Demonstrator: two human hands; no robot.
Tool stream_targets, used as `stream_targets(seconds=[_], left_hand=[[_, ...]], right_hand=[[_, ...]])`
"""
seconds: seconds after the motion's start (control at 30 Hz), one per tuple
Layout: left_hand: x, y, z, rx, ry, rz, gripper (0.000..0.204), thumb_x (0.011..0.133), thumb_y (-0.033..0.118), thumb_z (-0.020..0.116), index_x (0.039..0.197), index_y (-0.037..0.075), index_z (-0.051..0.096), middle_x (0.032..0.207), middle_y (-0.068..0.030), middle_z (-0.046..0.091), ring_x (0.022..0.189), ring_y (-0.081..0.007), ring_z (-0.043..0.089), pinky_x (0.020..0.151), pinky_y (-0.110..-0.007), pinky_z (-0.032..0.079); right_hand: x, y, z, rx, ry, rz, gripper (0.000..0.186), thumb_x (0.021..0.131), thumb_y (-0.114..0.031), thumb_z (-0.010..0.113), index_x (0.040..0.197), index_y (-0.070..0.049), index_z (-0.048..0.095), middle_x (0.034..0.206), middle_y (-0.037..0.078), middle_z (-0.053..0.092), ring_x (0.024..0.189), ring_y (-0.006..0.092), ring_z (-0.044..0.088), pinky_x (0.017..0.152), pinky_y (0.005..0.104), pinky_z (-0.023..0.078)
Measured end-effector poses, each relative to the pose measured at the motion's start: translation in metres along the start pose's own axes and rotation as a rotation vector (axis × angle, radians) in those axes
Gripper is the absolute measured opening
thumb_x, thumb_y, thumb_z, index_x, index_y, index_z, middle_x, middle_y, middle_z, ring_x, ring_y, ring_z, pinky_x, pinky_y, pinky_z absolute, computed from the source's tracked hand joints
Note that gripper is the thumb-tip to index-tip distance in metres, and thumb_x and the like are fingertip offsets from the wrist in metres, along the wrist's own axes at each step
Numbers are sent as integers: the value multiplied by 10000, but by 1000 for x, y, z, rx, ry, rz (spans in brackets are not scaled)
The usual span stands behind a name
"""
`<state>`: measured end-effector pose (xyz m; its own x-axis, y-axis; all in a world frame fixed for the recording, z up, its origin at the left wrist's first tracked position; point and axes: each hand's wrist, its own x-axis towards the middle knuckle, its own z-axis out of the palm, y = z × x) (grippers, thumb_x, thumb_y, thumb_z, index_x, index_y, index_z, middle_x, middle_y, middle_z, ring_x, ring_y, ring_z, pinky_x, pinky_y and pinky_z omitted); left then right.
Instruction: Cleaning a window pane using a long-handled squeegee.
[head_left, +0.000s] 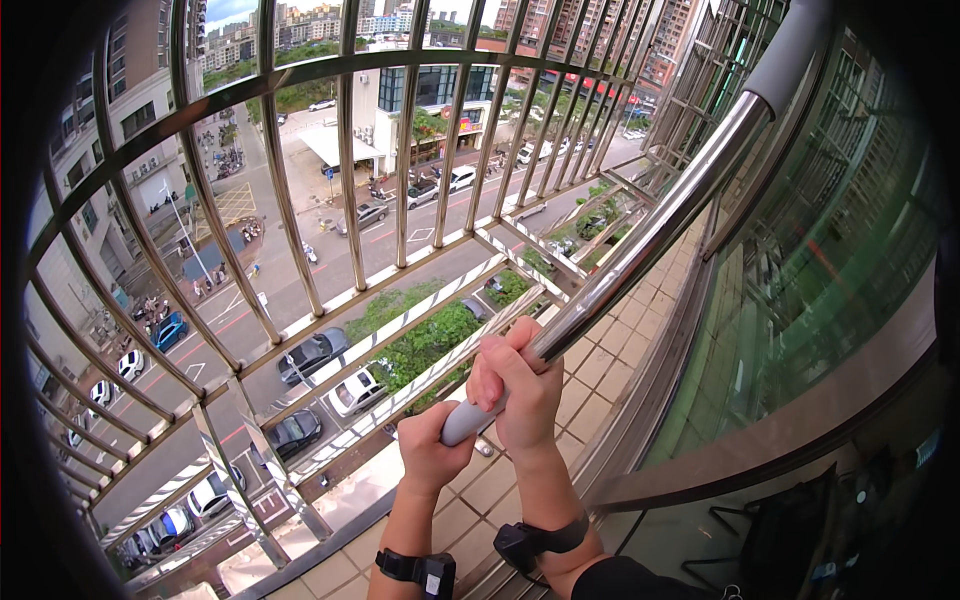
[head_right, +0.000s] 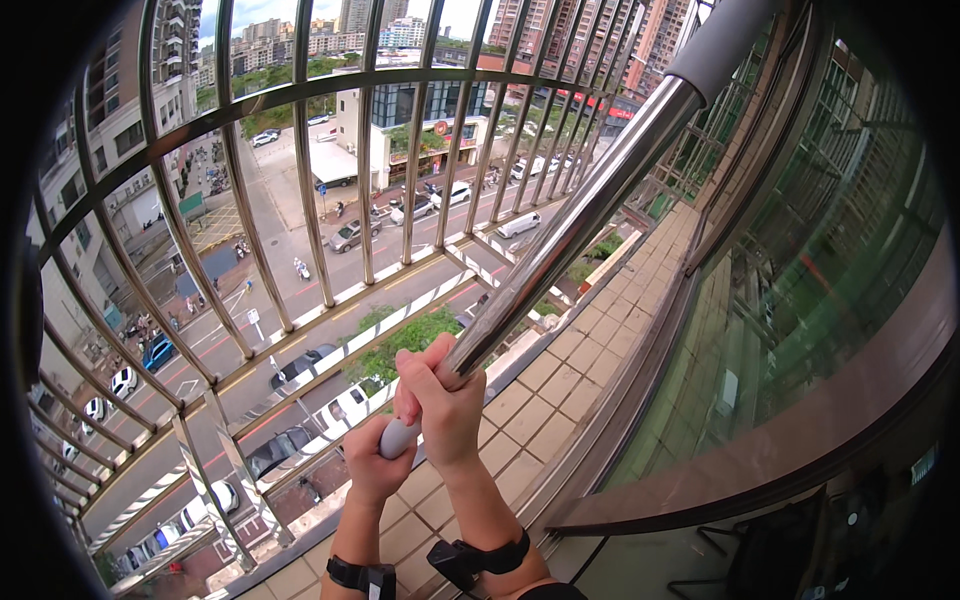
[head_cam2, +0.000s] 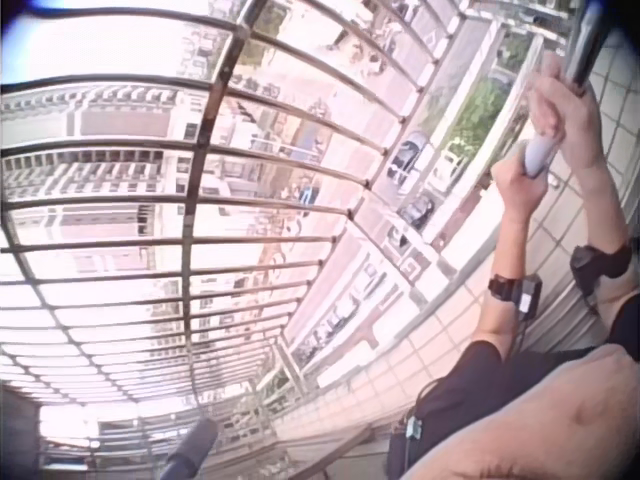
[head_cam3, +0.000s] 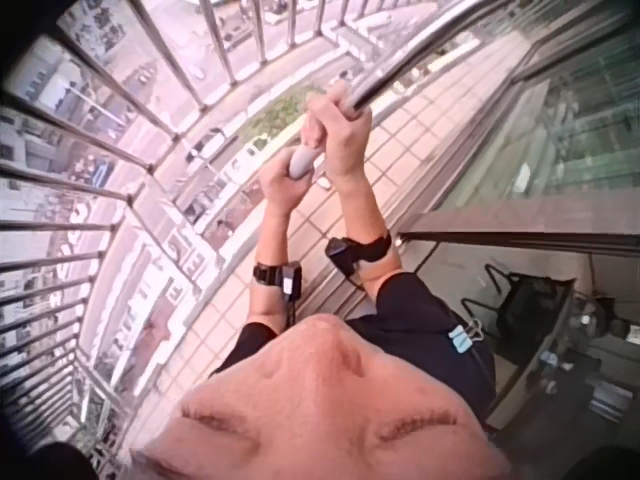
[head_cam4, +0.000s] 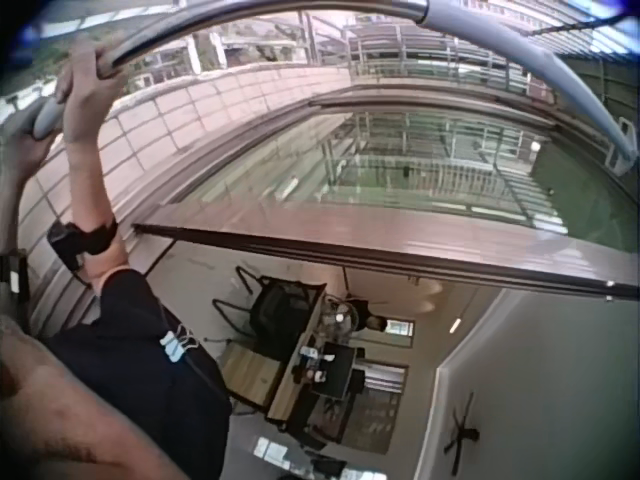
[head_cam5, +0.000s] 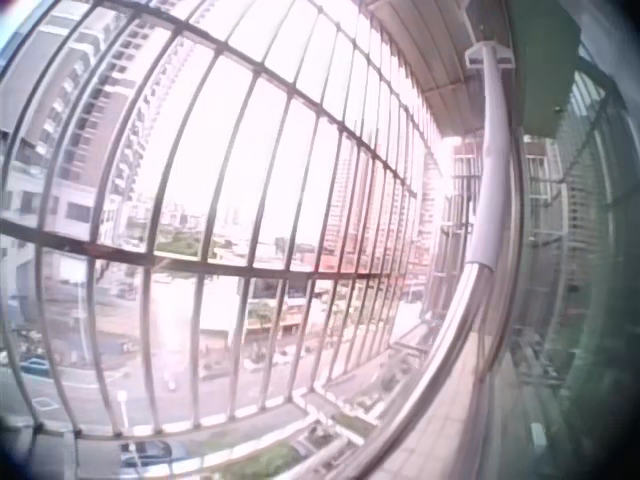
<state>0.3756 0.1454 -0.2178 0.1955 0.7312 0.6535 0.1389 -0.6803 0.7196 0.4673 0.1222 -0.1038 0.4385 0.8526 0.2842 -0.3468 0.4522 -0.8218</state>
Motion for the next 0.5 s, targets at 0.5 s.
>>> stream_targets(seconds=[0.5], left_hand=[[0,-2,0,-46,-28,-3,207,589,72,676,790,83,628,601,-92,574,509,-255,571,484,-303,460]], right_hand=[[0,1,0,40,25,-10,193,847,-31,500,701,-69,380,480,25,392,380,91,363,379,257,357]])
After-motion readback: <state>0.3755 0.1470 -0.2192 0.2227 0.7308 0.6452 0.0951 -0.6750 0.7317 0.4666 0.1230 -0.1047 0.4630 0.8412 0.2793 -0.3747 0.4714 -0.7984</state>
